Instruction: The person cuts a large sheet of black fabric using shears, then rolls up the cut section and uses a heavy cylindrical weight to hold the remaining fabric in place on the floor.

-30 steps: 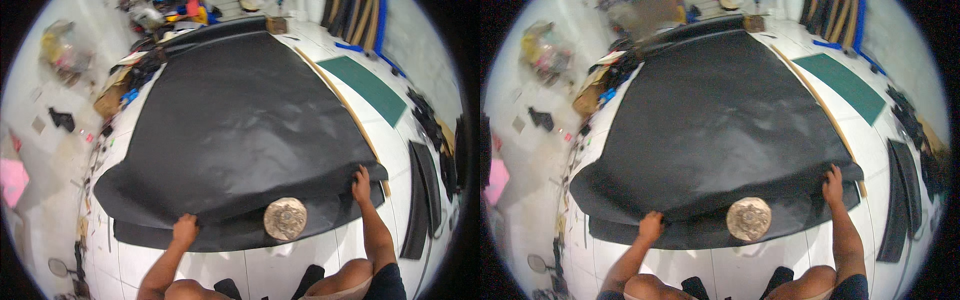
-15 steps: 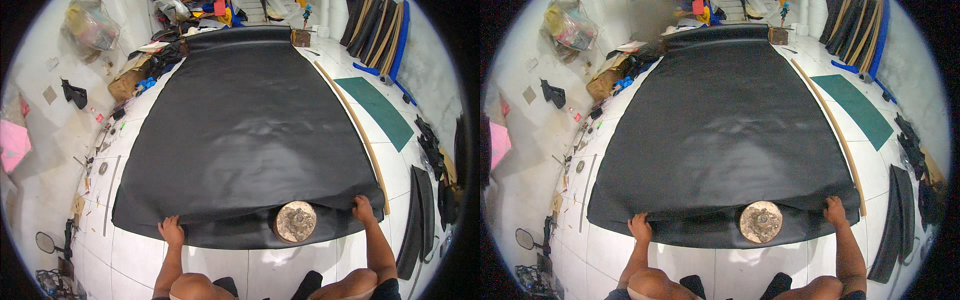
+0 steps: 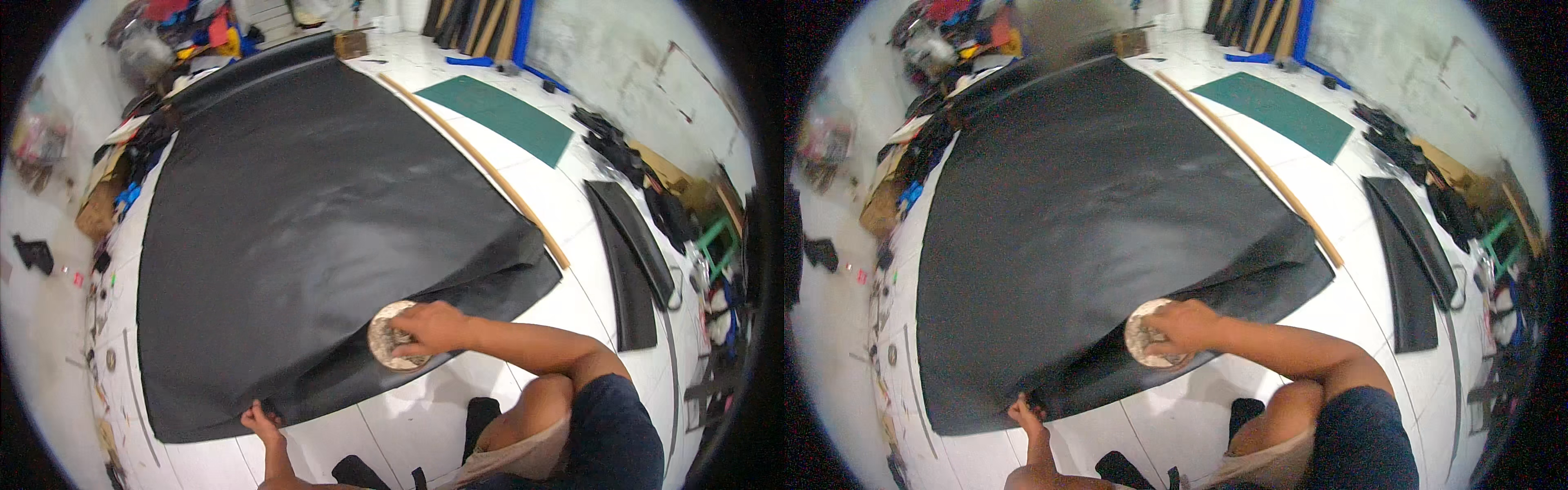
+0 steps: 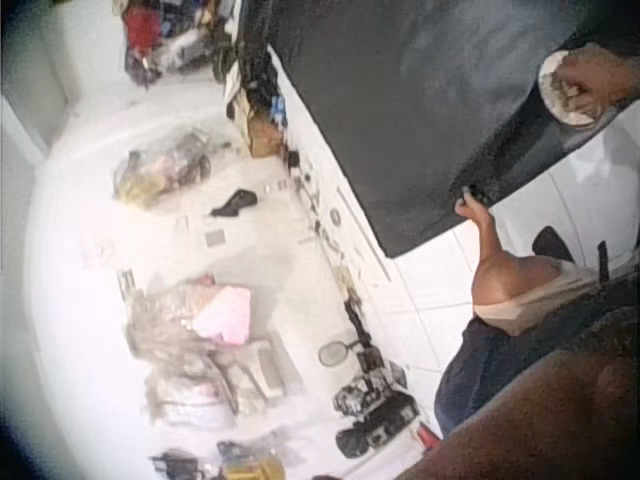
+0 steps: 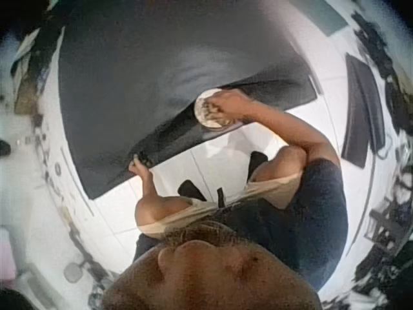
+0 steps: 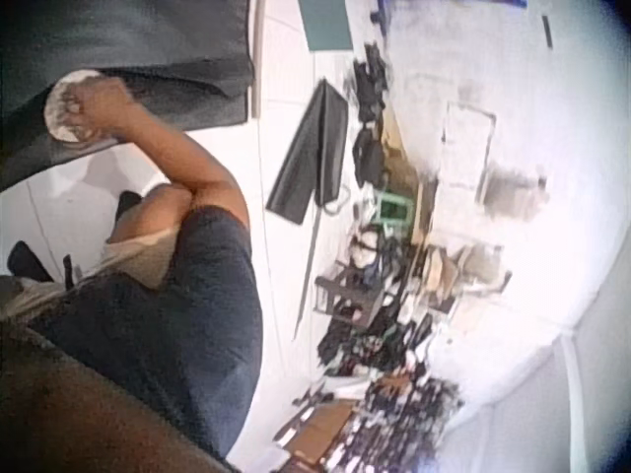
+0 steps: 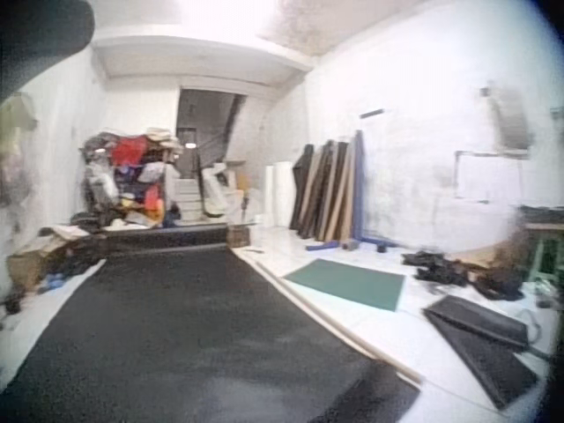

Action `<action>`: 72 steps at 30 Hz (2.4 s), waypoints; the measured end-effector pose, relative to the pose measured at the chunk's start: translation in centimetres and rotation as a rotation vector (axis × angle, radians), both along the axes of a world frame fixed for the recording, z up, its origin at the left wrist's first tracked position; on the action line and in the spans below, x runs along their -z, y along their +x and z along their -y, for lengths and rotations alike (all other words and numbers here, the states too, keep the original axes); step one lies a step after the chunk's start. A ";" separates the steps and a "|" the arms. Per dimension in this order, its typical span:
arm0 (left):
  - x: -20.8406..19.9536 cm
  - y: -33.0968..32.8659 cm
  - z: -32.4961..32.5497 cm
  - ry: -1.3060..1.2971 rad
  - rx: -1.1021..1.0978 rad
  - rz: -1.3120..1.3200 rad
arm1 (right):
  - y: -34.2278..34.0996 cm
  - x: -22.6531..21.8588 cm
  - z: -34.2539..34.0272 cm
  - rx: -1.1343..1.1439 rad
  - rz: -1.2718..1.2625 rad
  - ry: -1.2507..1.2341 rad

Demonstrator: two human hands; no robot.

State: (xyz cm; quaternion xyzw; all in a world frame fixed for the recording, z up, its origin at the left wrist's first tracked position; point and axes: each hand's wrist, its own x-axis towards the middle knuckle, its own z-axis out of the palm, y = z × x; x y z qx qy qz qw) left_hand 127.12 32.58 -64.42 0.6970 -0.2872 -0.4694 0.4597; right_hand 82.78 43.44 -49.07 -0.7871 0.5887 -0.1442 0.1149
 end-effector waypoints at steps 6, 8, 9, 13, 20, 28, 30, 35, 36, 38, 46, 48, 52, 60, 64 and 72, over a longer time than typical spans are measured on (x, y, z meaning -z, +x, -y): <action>-0.3 1.1 2.4 0.209 0.278 -0.480 | -0.1 1.9 0.6 -0.012 -0.064 0.067; 0.4 1.8 3.1 0.226 0.223 -0.417 | 0.8 1.5 0.7 -0.101 -0.118 0.091; 0.9 2.0 3.5 0.237 0.194 -0.385 | 1.4 1.5 0.3 -0.144 -0.144 0.106; 3.1 1.9 3.1 0.221 0.226 -0.355 | 3.8 1.6 -4.5 -0.271 -0.018 -0.023; 5.3 2.6 3.4 0.148 0.230 -0.263 | 6.3 1.1 -8.2 -0.298 0.225 0.210; 5.5 2.4 2.6 0.229 0.276 -0.178 | 7.4 1.5 -9.3 -0.416 0.238 0.604; 5.1 2.0 2.6 0.235 0.232 -0.127 | 6.3 3.1 -7.4 -0.419 0.333 0.709; 2.2 3.6 2.8 0.281 0.332 -0.156 | -10.7 6.3 -3.7 0.749 0.473 0.344; 1.5 4.2 2.9 0.303 0.344 -0.167 | -14.4 6.0 -4.5 1.050 0.364 0.265; 0.5 5.1 2.8 0.286 0.377 -0.182 | -21.4 7.0 -9.0 1.346 0.074 0.284; 6.7 14.2 7.8 0.119 0.468 -0.054 | -30.1 16.4 -16.0 1.706 0.919 0.241; 7.8 13.5 6.9 0.117 0.332 -0.011 | -29.8 17.0 -16.0 1.723 1.065 -0.080; 6.7 9.8 3.3 -0.140 0.800 0.762 | -33.5 17.2 -20.2 1.861 0.796 -0.320; 1.2 4.0 -0.1 0.091 0.411 0.260 | -32.2 19.2 -22.5 1.903 0.313 -0.123; 3.3 8.0 0.7 0.063 0.580 0.495 | -32.7 20.5 -22.3 1.892 0.458 -0.213; 3.0 8.8 0.2 0.141 0.575 0.456 | -33.2 20.9 -22.0 1.850 0.604 -0.261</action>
